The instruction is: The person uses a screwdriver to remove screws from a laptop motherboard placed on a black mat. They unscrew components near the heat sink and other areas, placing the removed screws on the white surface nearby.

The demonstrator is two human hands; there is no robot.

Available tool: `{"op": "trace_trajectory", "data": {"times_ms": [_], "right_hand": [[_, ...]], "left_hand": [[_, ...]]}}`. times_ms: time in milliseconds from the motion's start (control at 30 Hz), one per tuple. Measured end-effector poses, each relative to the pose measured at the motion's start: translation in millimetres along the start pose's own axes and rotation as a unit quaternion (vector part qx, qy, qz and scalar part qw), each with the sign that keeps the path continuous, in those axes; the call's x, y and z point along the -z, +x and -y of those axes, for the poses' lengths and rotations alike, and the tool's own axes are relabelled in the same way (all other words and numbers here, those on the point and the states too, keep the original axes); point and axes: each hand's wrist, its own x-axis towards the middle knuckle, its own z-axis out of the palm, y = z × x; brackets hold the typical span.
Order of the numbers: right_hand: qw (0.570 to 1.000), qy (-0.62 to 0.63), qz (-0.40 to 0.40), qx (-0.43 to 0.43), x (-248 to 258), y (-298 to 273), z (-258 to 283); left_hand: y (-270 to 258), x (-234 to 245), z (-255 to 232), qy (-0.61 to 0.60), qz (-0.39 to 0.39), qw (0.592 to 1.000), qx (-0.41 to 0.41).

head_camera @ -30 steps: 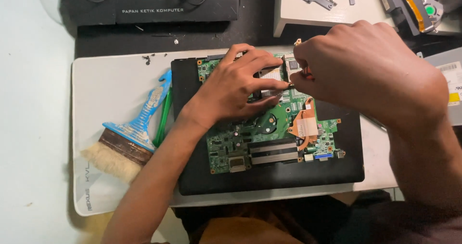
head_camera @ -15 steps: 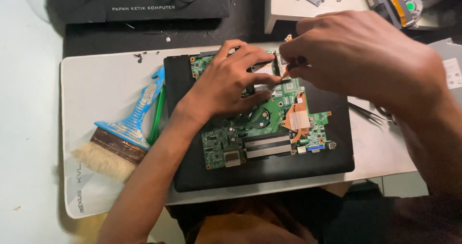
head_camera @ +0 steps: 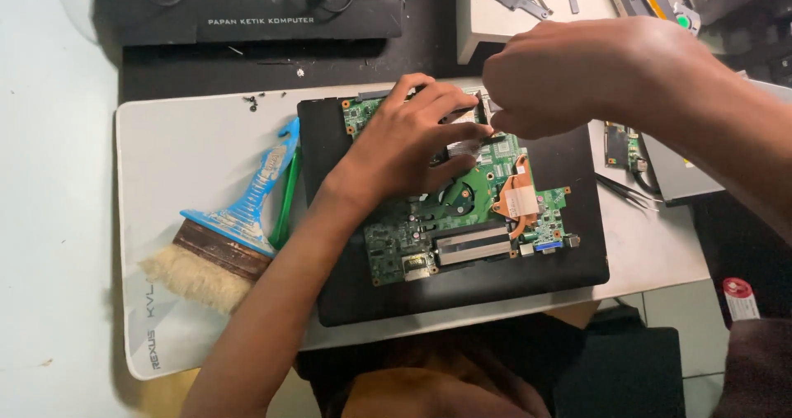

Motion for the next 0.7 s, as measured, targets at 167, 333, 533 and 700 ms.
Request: {"op": "trace_trajectory", "data": {"times_ms": [167, 333, 533, 700], "right_hand": [[0.988, -0.128, -0.075, 0.034, -23.1, 9.2, 10.2], [0.934, -0.296, -0.181, 0.087, -50.6, 10.6, 1.7], [0.916, -0.354, -0.152, 0.108, -42.7, 3.1, -3.7], [0.882, -0.177, -0.407, 0.161, -78.4, 4.4, -22.6]], "left_hand": [[-1.2, 0.3, -0.3, -0.023, 0.004, 1.0, 0.013], [2.3, -1.9, 3.4, -0.009, 0.028, 0.999, 0.021], [3.5, -0.9, 2.9, -0.004, 0.073, 0.996, 0.049], [2.7, -5.5, 3.3, 0.023, 0.056, 0.997, 0.038]]}}
